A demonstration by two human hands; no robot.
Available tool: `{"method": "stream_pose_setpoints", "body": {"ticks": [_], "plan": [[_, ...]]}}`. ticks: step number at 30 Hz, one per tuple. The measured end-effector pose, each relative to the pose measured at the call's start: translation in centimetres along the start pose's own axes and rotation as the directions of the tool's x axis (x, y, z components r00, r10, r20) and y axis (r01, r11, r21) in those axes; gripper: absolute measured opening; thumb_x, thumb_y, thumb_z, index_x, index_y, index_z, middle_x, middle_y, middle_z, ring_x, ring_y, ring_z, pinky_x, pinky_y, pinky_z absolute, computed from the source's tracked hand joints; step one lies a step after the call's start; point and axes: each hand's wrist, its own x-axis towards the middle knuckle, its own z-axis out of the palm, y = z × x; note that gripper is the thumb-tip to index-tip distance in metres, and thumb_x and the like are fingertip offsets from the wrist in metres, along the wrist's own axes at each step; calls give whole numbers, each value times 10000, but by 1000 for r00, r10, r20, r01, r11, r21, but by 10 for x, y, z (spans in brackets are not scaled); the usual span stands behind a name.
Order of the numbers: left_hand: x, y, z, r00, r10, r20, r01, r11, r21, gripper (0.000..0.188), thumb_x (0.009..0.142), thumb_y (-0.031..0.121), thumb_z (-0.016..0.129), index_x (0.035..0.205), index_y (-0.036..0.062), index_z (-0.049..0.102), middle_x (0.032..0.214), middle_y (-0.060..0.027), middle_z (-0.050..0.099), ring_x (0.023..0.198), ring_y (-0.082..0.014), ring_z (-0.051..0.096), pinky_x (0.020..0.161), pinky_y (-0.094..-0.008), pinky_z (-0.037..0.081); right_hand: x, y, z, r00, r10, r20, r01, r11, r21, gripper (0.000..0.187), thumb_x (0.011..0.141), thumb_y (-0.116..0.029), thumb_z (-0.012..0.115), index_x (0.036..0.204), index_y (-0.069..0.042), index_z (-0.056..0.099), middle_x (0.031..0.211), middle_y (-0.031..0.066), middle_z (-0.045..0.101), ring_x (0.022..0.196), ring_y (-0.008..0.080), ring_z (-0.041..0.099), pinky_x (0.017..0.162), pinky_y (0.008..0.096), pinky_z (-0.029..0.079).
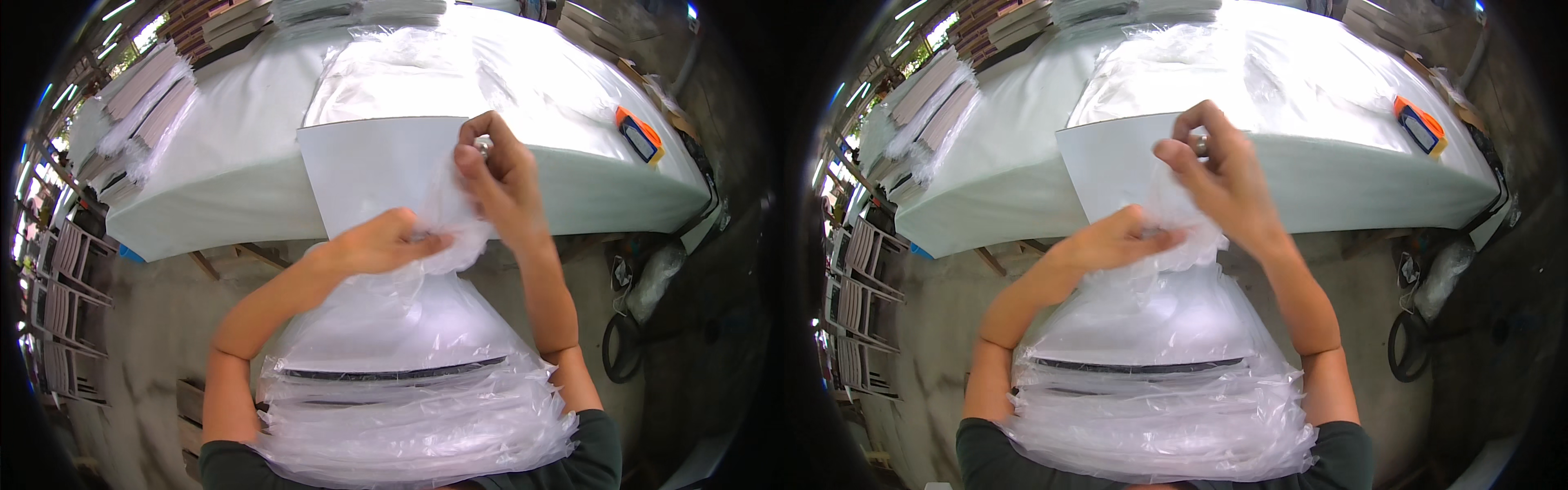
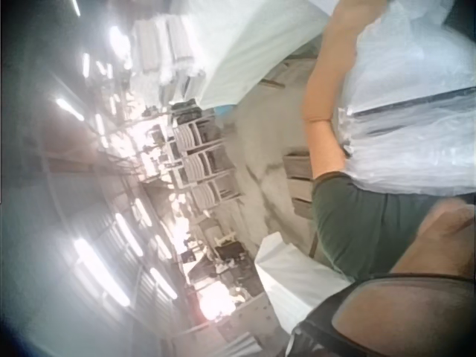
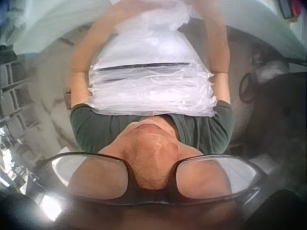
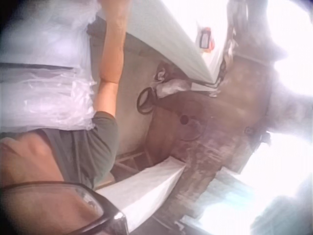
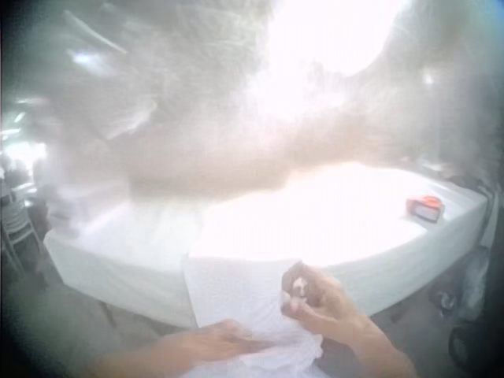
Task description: The person wraps individual black books in clear plastic film and stacks them on a table.
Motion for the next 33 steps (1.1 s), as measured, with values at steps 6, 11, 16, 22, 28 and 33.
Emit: {"method": "stream_pose_setpoints", "body": {"ticks": [6, 11, 16, 22, 28, 33], "plan": [[-8, -75, 2, 915, 370, -163, -183, 18, -983, 398, 904, 395, 491, 1073, 51, 597, 730, -84, 595, 602, -187, 553, 575, -290, 445, -15, 70, -33, 712, 353, 606, -222, 933, -283, 330, 862, -262, 615, 1069, -10, 559, 649, 0, 546, 568, 84, 472, 504, 224, 377], [-20, -94, -23, 874, 296, -386, -371, -105, -922, 358, 899, 319, 475, 1126, 60, 572, 819, -80, 576, 638, -183, 551, 566, -268, 441, -12, 84, -17, 913, 308, 268, -407, 641, 651, 166, 887, -259, 558, 895, -93, 565, 785, 62, 579, 638, 116, 531, 560, 280, 471], [-32, -87, -66, 645, 263, -717, -739, -24, -674, 335, 884, 218, 479, 1172, 61, 548, 958, -76, 561, 748, -173, 565, 589, -246, 442, -32, 180, 4, 324, -189, 927, -520, 783, 342, 414, 863, -260, 569, 1250, -147, 472, 1088, 156, 549, 1031, 270, 528, 851, 395, 468], [-30, -102, -56, 772, 241, -588, -634, 363, -683, 365, 865, 97, 483, 1227, 63, 519, 1126, -73, 542, 881, -162, 581, 618, -219, 444, -21, 181, -25, 506, -561, 655, -366, 548, 752, 558, 839, -423, 591, 1231, -43, 472, 1063, 164, 566, 927, 262, 583, 792, 425, 499], [-42, -118, -30, 941, 22, -338, -184, 871, -456, 458, 822, -36, 484, 1272, 49, 489, 1259, -72, 532, 935, -123, 588, 629, -186, 437, 2, 103, -64, 944, 54, 324, -256, 742, 620, 401, 737, -213, 727, 1055, -19, 578, 868, 70, 607, 763, 167, 580, 650, 346, 479], [-3, -111, -33, 433, 5, -901, -496, 836, -234, 562, 720, -176, 445, 1241, 20, 516, 1251, -73, 548, 944, -150, 631, 638, -178, 426, 29, 110, -53, 998, -64, -13, 49, 861, -507, 495, 743, -109, 689, 1181, 16, 496, 831, 76, 578, 707, 180, 582, 600, 339, 461]]}}
